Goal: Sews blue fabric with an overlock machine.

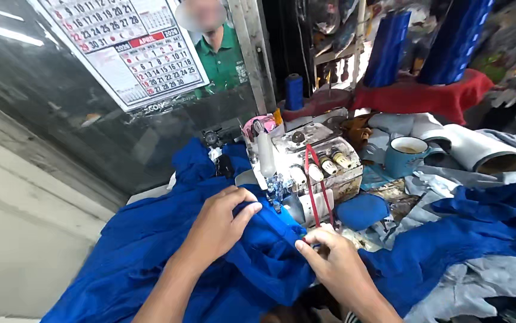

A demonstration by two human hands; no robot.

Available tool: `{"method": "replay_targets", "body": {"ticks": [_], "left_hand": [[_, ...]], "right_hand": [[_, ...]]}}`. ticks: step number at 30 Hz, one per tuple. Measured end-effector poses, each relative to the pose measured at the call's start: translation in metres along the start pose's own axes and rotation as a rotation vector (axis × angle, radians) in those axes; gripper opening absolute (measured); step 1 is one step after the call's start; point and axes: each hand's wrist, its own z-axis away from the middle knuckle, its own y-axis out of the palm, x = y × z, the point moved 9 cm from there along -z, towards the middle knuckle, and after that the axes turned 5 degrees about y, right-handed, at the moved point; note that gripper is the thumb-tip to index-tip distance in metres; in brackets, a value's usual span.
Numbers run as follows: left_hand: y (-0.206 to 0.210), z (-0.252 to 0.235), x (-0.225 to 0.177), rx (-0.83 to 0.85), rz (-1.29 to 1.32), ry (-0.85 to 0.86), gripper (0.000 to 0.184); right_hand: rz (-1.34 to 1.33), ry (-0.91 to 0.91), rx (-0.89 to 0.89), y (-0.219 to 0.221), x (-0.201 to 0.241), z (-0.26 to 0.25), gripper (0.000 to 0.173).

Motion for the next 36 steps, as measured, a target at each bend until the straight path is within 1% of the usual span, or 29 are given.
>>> {"method": "replay_targets", "body": {"ticks": [2, 4, 6, 7, 9, 12, 15, 18, 19, 21, 23, 25, 27, 29, 32, 34, 36], "left_hand": [[0.015, -0.002, 0.009, -0.049, 0.111, 0.049, 0.015], [0.028, 0.003, 0.016, -0.153, 0.232, 0.060, 0.016], [0.043, 0.006, 0.026, -0.212, 0.176, 0.028, 0.016], [0.045, 0.008, 0.029, -0.200, 0.133, 0.018, 0.017], [0.040, 0.009, 0.029, -0.112, 0.012, -0.004, 0.020], [0.033, 0.006, 0.023, 0.004, -0.117, 0.000, 0.025], [0.038, -0.002, 0.018, 0.020, -0.209, 0.065, 0.026], [0.038, -0.006, 0.017, 0.061, -0.253, 0.045, 0.027], [0.037, -0.007, 0.015, 0.055, -0.263, 0.050, 0.027], [0.038, -0.007, 0.013, -0.008, -0.277, 0.118, 0.025], [0.041, -0.005, 0.015, -0.033, -0.274, 0.176, 0.021], [0.039, -0.002, 0.019, -0.002, -0.253, 0.150, 0.019], [0.037, -0.002, 0.020, 0.027, -0.229, 0.106, 0.021], [0.038, -0.007, 0.019, 0.018, -0.224, 0.095, 0.021], [0.039, -0.015, 0.021, 0.004, -0.210, 0.070, 0.017], [0.039, -0.018, 0.026, 0.046, -0.169, -0.004, 0.012], [0.040, -0.023, 0.036, 0.139, -0.072, -0.152, 0.012]], "right_hand": [[0.001, -0.022, -0.051, -0.009, -0.001, 0.007, 0.023], [-0.073, -0.057, -0.088, -0.017, 0.002, 0.013, 0.018], [-0.104, -0.100, -0.077, -0.018, 0.009, 0.016, 0.016], [-0.104, -0.120, -0.051, -0.017, 0.013, 0.017, 0.016], [-0.088, -0.135, -0.016, -0.014, 0.017, 0.015, 0.015], [-0.049, -0.127, -0.012, -0.005, 0.010, 0.008, 0.017], [-0.052, -0.106, -0.011, 0.004, 0.005, 0.005, 0.019], [-0.056, -0.073, 0.007, 0.004, 0.007, 0.004, 0.022], [-0.055, -0.053, 0.017, 0.004, 0.005, 0.002, 0.026], [-0.086, 0.008, 0.036, 0.006, -0.003, 0.000, 0.033], [-0.148, 0.076, 0.045, 0.007, -0.005, 0.000, 0.033], [-0.197, 0.122, 0.088, 0.010, -0.006, 0.000, 0.029], [-0.194, 0.141, 0.157, 0.015, -0.009, -0.002, 0.034], [-0.188, 0.152, 0.219, 0.018, -0.010, -0.003, 0.036], [-0.185, 0.109, 0.281, 0.018, -0.003, -0.003, 0.028], [-0.173, 0.107, 0.317, 0.019, -0.002, -0.002, 0.027], [-0.189, 0.154, 0.377, 0.023, -0.004, 0.000, 0.027]]}}
